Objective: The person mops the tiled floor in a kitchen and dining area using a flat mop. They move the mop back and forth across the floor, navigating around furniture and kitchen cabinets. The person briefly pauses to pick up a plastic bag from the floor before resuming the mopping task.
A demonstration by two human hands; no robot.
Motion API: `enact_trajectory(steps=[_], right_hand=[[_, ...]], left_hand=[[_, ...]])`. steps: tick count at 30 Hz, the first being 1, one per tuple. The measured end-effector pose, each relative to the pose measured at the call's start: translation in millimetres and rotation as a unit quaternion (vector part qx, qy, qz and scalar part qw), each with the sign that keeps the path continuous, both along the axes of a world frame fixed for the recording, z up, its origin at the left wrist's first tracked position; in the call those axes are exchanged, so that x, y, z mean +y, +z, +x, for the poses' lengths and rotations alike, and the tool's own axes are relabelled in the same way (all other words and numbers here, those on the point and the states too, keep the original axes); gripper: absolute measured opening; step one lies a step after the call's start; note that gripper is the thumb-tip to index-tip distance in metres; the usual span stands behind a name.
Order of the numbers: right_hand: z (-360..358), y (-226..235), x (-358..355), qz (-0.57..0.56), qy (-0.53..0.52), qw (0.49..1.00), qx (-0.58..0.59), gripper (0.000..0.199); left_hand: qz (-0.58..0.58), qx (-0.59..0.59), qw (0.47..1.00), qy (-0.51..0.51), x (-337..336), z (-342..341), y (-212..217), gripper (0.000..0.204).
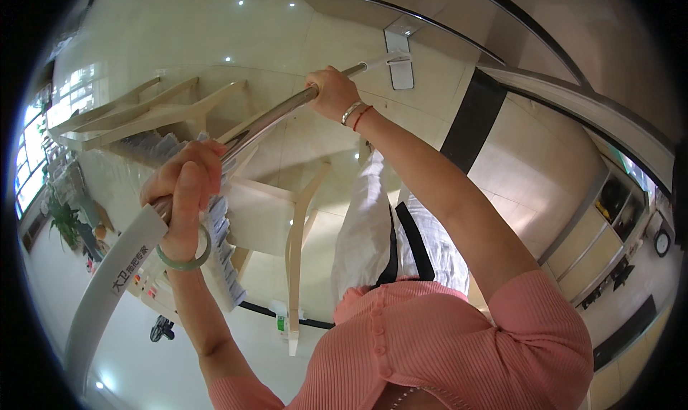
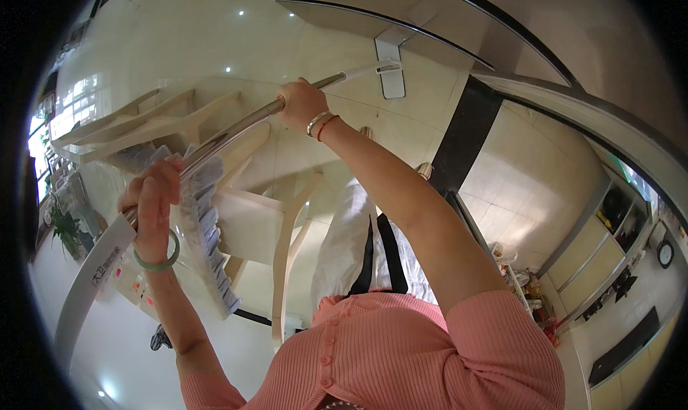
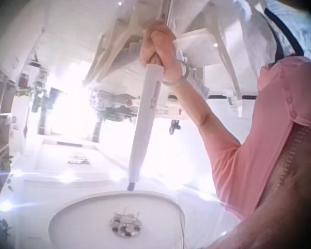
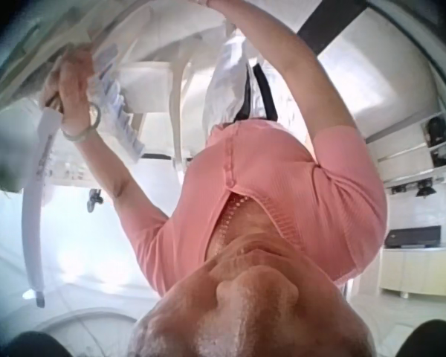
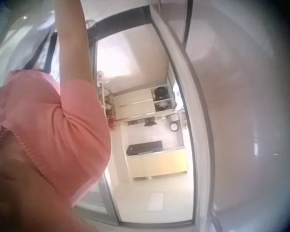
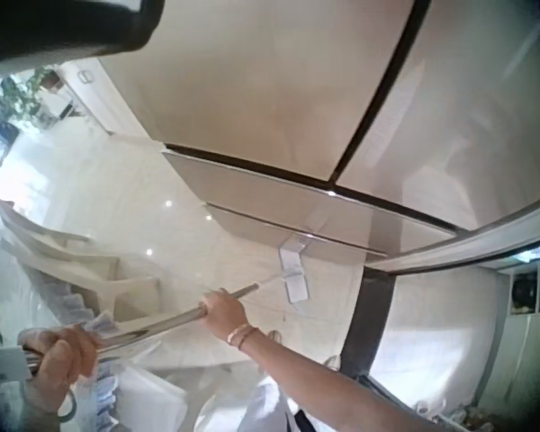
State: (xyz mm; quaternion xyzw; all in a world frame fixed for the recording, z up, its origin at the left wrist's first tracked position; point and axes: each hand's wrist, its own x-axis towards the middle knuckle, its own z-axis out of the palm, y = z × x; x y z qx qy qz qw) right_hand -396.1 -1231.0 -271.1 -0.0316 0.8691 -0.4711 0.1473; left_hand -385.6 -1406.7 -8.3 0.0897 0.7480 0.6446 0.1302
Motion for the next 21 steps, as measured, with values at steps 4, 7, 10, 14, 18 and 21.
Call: enact_trajectory(steps=[4,7,10,14,18,21], right_hand=[[-11.7,5.5,-23.2,-0.002,0.056,0.998,-0.001,0.009],[-17.1,5.4,-39.1,0.007,0.092,0.996,-0.02,0.01],[-22.1,-1.6,-53.0,0.007,0.112,0.994,-0.013,0.011],[-23.7,-0.1,-70.4,0.016,0.167,0.986,-0.022,0.012],[-28.1,0.0,-82.9,0.023,0.232,0.972,-0.023,0.012],[-25.7,-2.6,-88.6,0.024,0.259,0.965,-0.02,0.012]], left_hand=[[-0.003,0.005,0.999,0.042,-19.0,9.1,2.3,0.037],[-0.006,0.006,0.998,0.069,-33.3,18.0,1.4,0.036],[-0.012,0.009,0.995,0.096,-41.5,26.2,0.8,0.036],[-0.021,0.014,0.99,0.136,-51.8,44.1,-0.8,0.037],[-0.031,0.019,0.983,0.178,-56.4,60.3,-1.3,0.037],[-0.041,0.014,0.974,0.224,-49.3,73.1,-1.3,0.036]])
